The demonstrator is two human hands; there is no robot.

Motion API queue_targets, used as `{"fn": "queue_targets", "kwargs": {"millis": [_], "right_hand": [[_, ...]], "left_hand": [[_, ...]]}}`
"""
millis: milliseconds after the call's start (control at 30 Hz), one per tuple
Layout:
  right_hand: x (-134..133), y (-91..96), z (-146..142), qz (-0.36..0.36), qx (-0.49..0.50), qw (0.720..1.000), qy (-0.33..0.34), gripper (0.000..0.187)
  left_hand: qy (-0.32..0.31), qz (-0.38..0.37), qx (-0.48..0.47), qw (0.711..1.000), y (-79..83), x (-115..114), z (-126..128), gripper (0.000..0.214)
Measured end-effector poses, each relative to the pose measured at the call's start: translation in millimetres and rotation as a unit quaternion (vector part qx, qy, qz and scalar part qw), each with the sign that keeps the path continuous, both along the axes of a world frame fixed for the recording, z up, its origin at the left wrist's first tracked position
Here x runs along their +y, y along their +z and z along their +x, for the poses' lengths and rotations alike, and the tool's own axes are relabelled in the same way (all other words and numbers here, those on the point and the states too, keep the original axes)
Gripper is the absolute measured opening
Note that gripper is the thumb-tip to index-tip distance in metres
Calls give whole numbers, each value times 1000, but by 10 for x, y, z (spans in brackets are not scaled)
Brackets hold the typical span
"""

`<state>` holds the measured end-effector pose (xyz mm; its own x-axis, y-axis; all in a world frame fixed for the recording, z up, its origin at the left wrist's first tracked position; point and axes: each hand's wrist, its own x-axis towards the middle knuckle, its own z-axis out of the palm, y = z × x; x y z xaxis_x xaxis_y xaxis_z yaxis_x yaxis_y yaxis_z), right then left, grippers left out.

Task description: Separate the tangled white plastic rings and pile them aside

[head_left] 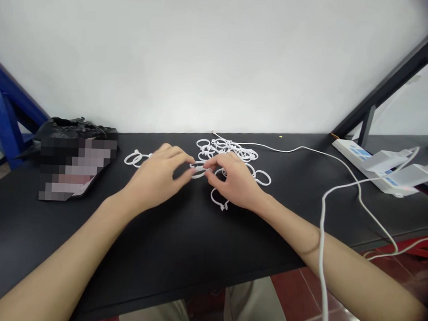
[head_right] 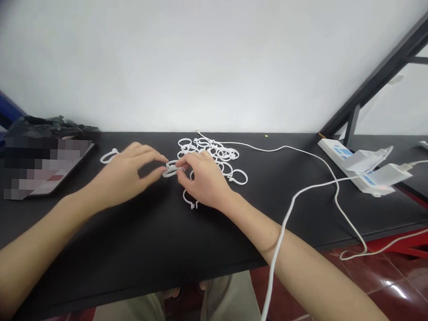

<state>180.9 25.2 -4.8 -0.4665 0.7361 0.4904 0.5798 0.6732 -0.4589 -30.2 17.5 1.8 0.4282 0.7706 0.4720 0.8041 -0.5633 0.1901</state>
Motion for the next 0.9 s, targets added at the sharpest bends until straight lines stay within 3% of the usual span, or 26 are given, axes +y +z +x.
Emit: {"fn": "queue_targets", "kwargs": {"millis": [67,167,300,500,900], "right_hand": [[-9,24,-4,-5,35,999,-7,9],[-11,37,-6,-15,69,997,-10,10],[-10,39,-12,-19,101,995,-4,13],[-21,61,-19,-81,137,987,9,14],[17,84,-17,-50,148,988,17,14]], "left_hand": [[-56,-17,-5,998,-21,-41,72,25],[-85,-21,2,996,-53,-71,112,21],[-99,11,-2,995,-53,-62,103,21],[-118,39,-4,992,-65,-51,103,19],[-127,31,1,991,-95,-93,177,25]]}}
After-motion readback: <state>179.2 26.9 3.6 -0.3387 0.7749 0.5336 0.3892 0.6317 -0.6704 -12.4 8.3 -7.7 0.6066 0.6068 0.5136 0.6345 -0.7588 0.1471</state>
